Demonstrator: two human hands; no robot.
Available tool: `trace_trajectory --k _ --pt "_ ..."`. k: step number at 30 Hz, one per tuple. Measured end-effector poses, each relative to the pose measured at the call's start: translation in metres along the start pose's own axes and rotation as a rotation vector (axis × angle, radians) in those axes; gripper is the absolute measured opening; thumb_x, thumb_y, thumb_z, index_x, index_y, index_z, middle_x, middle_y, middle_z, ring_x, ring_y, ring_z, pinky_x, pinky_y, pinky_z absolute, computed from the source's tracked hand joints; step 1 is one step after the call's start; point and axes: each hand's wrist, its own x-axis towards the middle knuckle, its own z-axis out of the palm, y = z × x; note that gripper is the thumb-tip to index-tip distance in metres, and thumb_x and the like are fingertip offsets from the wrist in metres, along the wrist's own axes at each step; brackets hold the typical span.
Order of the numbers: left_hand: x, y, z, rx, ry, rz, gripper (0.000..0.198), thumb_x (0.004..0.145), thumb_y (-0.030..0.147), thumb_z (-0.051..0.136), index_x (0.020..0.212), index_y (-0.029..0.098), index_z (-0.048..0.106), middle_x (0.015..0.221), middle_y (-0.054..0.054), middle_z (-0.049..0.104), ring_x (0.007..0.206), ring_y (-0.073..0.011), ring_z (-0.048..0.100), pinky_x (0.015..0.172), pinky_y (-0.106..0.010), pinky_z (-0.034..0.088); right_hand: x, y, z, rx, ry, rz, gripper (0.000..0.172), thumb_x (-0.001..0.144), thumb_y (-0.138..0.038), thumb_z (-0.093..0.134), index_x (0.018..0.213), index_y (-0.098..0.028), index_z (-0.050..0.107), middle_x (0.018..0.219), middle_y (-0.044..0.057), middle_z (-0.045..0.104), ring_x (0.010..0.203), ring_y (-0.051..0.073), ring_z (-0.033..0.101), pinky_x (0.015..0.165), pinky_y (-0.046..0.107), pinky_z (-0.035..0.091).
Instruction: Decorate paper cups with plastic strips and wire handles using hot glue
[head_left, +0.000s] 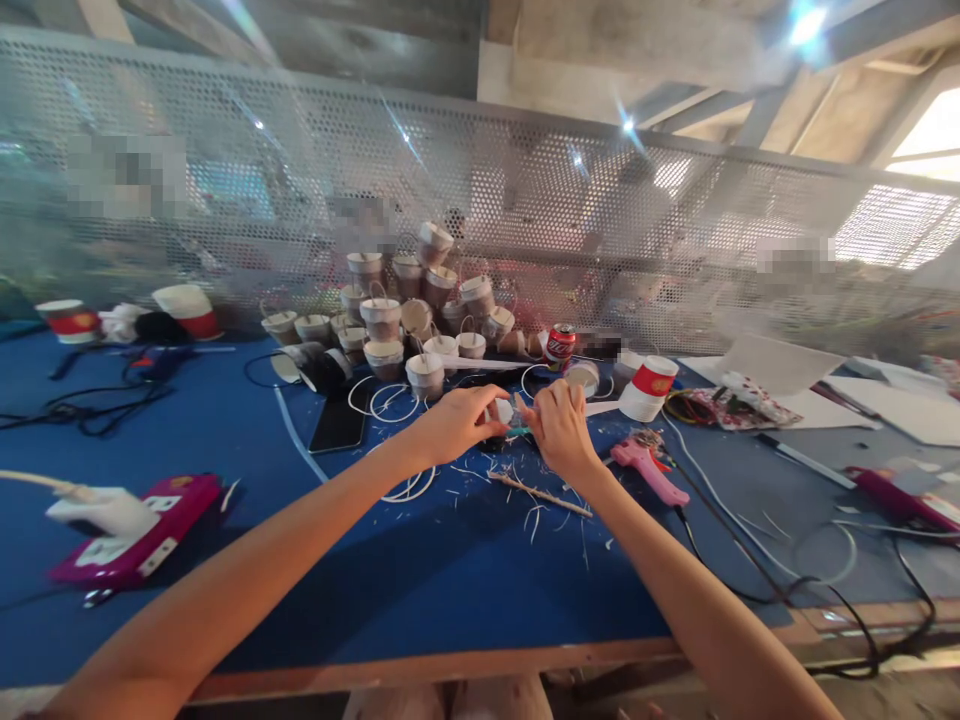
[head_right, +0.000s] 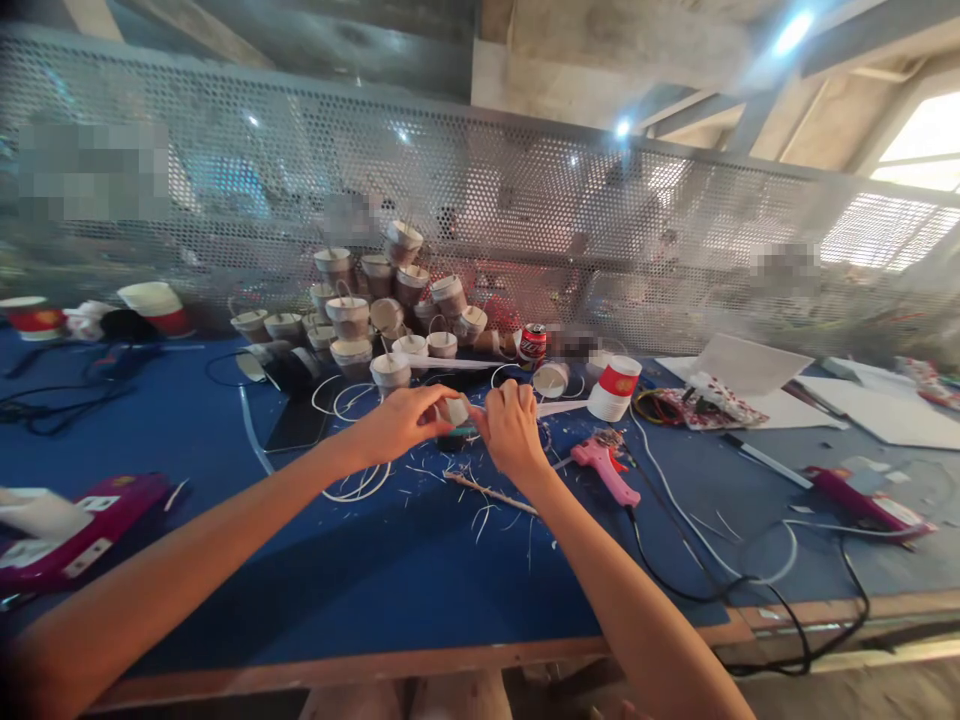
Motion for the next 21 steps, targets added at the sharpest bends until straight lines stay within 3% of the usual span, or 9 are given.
trace_trajectory --k 4,8,13,16,21 --pt "0.003 -0.01 0.011 -0.146 0.038 -0.006 0.021 0.08 0.028 0.056 0.095 0.014 0.06 0.069 -0.003 0.066 0.064 -0.0123 0.06 0.063 -0.024 0.046 -0.001 0.0 -0.001 0.101 0.015 -0.017 0.037 0.094 -0.031 0.028 0.074 -0.016 0.055 0.077 0.008 0.048 0.077 0.02 0.038 0.074 0.036 0.034" --pt "0.003 -0.015 0.004 -0.185 0.07 0.038 0.024 0.078 0.029 0.059 0.097 0.014 0.058 0.069 -0.001 0.067 0.064 -0.0118 0.061 0.062 -0.023 0.047 0.001 0.001 -0.007 0.218 0.064 -0.024 0.033 0.093 -0.029 0.034 0.07 -0.017 0.053 0.076 0.006 0.051 0.078 0.018 0.039 0.072 0.032 0.031" --pt "0.003 -0.012 -0.003 -0.118 0.113 0.119 0.033 0.08 0.032 0.057 0.109 0.016 0.056 0.085 -0.005 0.069 0.075 -0.0133 0.063 0.068 -0.024 0.049 0.001 0.005 -0.012 0.251 0.081 -0.088 0.033 0.094 -0.028 0.033 0.065 -0.018 0.046 0.067 0.002 0.051 0.07 0.015 0.041 0.068 0.03 0.029" --pt "0.003 -0.01 -0.001 -0.085 0.166 0.145 0.025 0.083 0.033 0.052 0.098 0.016 0.063 0.092 -0.007 0.069 0.079 -0.014 0.063 0.069 -0.025 0.049 0.002 0.004 -0.013 0.221 0.095 -0.162 0.034 0.094 -0.027 0.032 0.063 -0.019 0.042 0.061 0.001 0.048 0.062 0.014 0.04 0.065 0.029 0.029" --pt "0.003 -0.007 0.005 -0.259 0.191 0.003 0.029 0.082 0.037 0.053 0.077 0.013 0.068 0.073 -0.006 0.07 0.067 -0.0146 0.063 0.061 -0.024 0.05 0.001 0.001 -0.013 0.11 0.186 -0.226 0.033 0.094 -0.024 0.033 0.062 -0.019 0.042 0.058 0.001 0.048 0.059 0.014 0.041 0.066 0.028 0.03"
